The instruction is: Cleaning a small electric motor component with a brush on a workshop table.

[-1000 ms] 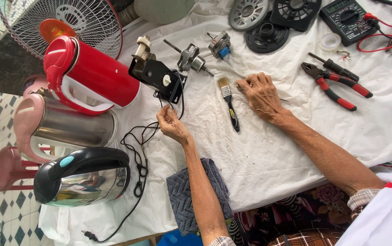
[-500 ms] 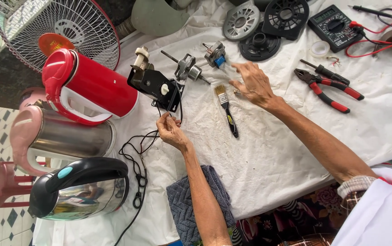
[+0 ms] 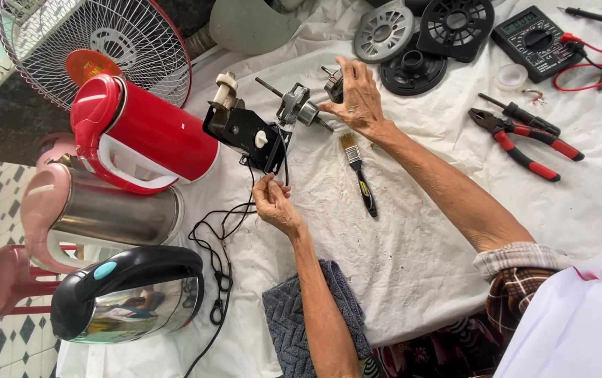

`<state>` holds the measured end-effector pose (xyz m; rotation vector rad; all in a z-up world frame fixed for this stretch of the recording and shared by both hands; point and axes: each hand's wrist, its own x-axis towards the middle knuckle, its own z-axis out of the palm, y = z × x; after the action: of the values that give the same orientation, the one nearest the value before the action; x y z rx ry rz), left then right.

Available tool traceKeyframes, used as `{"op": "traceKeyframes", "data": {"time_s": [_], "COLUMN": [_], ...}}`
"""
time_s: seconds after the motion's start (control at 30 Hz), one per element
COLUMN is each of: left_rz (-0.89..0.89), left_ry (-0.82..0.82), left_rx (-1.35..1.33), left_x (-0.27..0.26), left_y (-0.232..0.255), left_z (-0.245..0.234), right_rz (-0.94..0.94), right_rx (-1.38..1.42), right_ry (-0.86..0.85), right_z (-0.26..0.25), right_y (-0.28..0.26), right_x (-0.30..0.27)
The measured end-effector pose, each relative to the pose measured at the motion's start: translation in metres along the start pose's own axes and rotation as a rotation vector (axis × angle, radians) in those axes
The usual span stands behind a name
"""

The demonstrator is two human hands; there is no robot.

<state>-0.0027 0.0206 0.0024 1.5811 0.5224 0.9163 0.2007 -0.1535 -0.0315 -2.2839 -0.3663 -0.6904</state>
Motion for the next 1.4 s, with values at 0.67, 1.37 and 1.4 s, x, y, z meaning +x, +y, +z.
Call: {"op": "traceKeyframes", "data": {"time_s": [0.67,1.37,1.4], "left_rz": [-0.073,-0.061,-0.059], "left_ry": [-0.199,-0.252,-0.25], "left_rx": [-0.34,-0.304,-0.288], "left_x": [0.01,0.012,0.011], "left_y": [-0.021,-0.029,-0.028], "left_z": [-0.004,-0.001,-0.002], "right_rz": [-0.156,-0.1,-0.064], "right_rx": [0.467,-0.218,-0.265], "right_ry": [-0.486,-0.37,-0.339], "right_z": [-0.116,-0.113,-0.115], "right_y": [-0.096,0.04,0.047], "right_x": [-0.127,-0.122,-0.122]}}
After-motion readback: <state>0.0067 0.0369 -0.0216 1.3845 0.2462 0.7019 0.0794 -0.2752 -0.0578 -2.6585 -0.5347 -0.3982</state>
